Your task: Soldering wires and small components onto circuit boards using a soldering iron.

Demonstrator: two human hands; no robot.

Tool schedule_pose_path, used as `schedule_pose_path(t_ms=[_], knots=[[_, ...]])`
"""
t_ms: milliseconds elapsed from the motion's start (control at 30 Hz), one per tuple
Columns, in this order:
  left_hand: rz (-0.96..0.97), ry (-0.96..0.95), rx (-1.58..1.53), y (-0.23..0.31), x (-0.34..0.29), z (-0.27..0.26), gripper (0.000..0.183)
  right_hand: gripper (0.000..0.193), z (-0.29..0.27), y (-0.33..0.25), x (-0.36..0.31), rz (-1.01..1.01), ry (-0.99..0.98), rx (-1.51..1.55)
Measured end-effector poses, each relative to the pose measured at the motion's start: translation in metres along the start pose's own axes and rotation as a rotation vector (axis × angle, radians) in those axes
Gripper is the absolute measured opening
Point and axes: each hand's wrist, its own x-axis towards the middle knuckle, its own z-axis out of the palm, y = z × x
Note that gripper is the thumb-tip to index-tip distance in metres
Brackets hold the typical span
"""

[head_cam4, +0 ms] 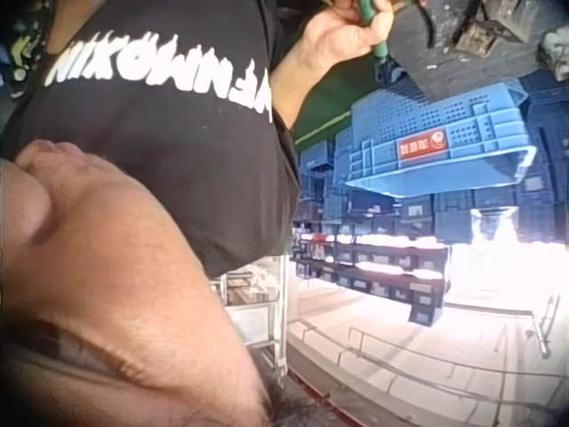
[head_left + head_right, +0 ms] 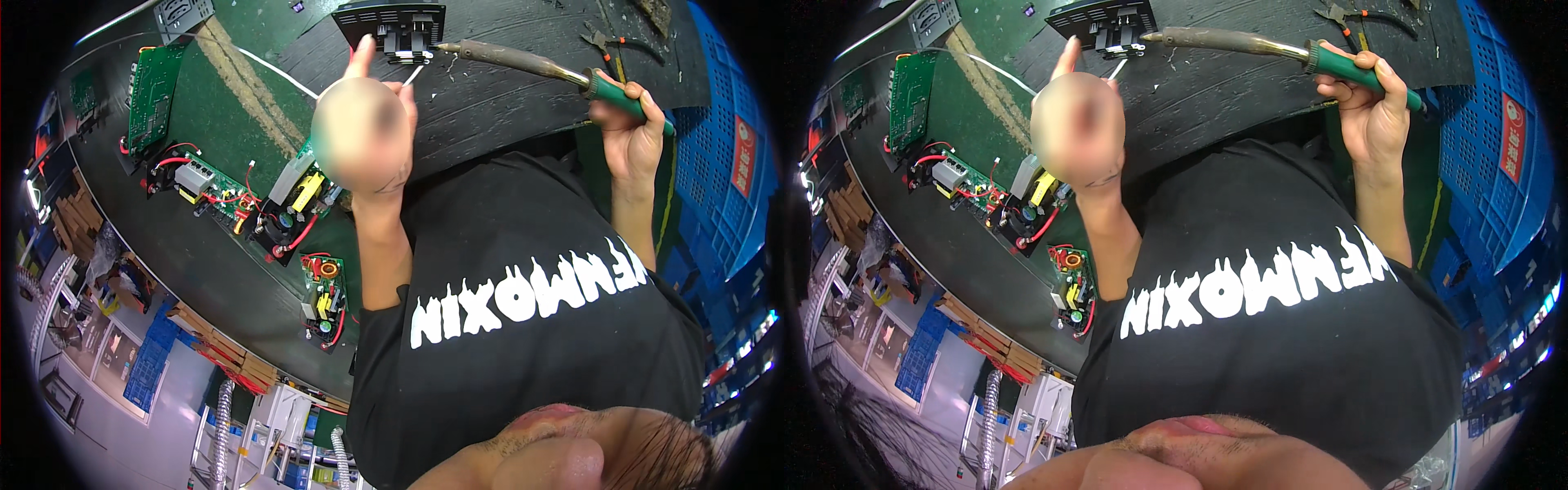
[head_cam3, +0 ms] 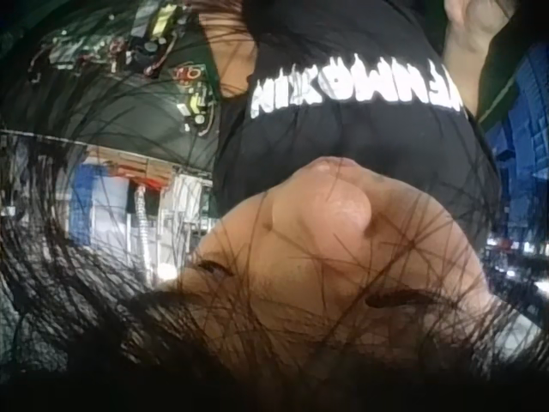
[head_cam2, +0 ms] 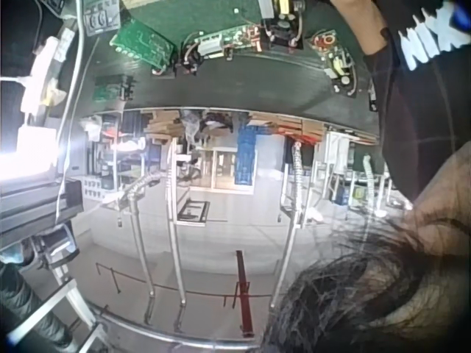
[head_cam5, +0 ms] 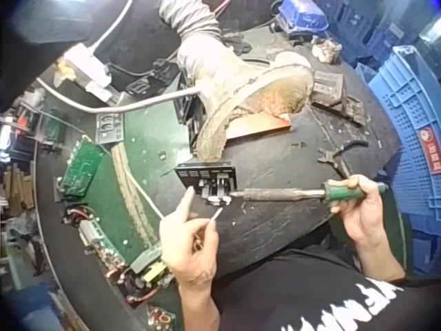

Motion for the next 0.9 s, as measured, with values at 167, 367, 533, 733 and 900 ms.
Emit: schedule_pose_path(t_ms=[167, 367, 533, 733, 900], knots=[[-0.116, 0.068, 0.426, -0.012, 0.014, -0.043, 0.008, 0.019, -0.001, -0.003, 0.000, 0.020, 0.020, 0.055], [-0.174, 0.046, 0.783, -0.030, 0.009, -0.049, 0.024, 0.018, -0.003, -0.005, -0.001, 0.028, 0.032, 0.078], [-0.139, -0.118, 0.326, -0.025, 0.012, -0.032, 0.023, 0.019, -0.008, -0.006, -0.001, 0.018, 0.014, 0.081], [-0.250, -0.286, 0.254, -0.038, 0.025, -0.013, 0.022, 0.019, -0.008, -0.007, -0.002, 0.016, -0.020, 0.093], [-0.212, -0.268, 0.365, -0.044, 0.025, -0.024, 0.012, 0.019, -0.009, -0.010, -0.006, 0.005, -0.005, 0.091]])
